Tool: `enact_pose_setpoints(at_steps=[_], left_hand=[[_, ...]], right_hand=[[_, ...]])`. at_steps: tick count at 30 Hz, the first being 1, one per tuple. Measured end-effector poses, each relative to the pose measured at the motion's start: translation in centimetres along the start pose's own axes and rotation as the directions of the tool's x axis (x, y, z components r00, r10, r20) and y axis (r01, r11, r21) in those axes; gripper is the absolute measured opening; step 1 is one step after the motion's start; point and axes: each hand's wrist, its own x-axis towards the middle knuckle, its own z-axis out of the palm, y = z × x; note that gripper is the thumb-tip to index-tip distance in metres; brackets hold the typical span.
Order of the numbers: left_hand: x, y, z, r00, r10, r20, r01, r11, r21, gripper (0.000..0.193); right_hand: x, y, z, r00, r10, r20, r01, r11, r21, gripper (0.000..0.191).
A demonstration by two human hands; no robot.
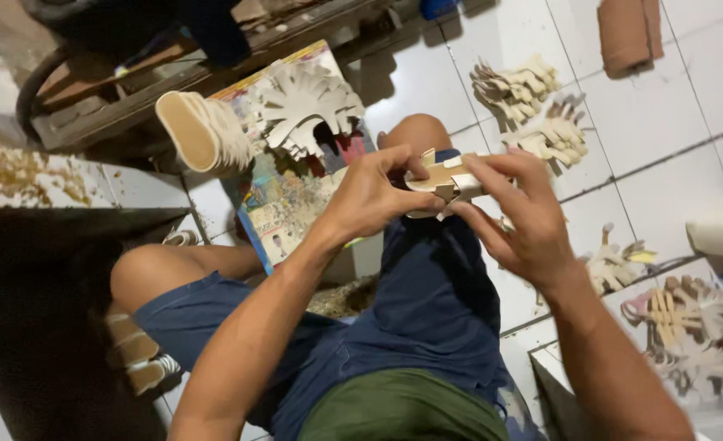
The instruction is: The person sits on the workshop floor and fits cut leather upper pieces over wooden shoe lasts, folding and pressing the strap pieces around the last by hand. They take additional lasts from a shelf, fit more uppers, and set finished lasts aside among other completed pieces.
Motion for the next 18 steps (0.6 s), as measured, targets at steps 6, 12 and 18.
enact_pose_setpoints(at_steps=[6,12,18], left_hand=[[3.0,0.4,-0.1,0.992,0.004,0.124,-0.033,0.972,0.232,0.034],[2.8,0.2,-0.2,0.983,-0.025,0.18,-0.02,0.969,0.245,0.038],[2.4,0.0,0.3,0.986,0.012,0.166,-0.033,0.992,0.122,0.033]], right_hand=[[2.7,4.2,-0.3,0.897,0.106,0.429,-0.169,0.98,0.11,0.015],[1.4,4.7,1.5,0.968,0.004,0.25,-0.06,0.974,0.218,0.013],[1.3,4.2,1.5,0.942,0.122,0.311,-0.192,0.959,0.207,0.015]])
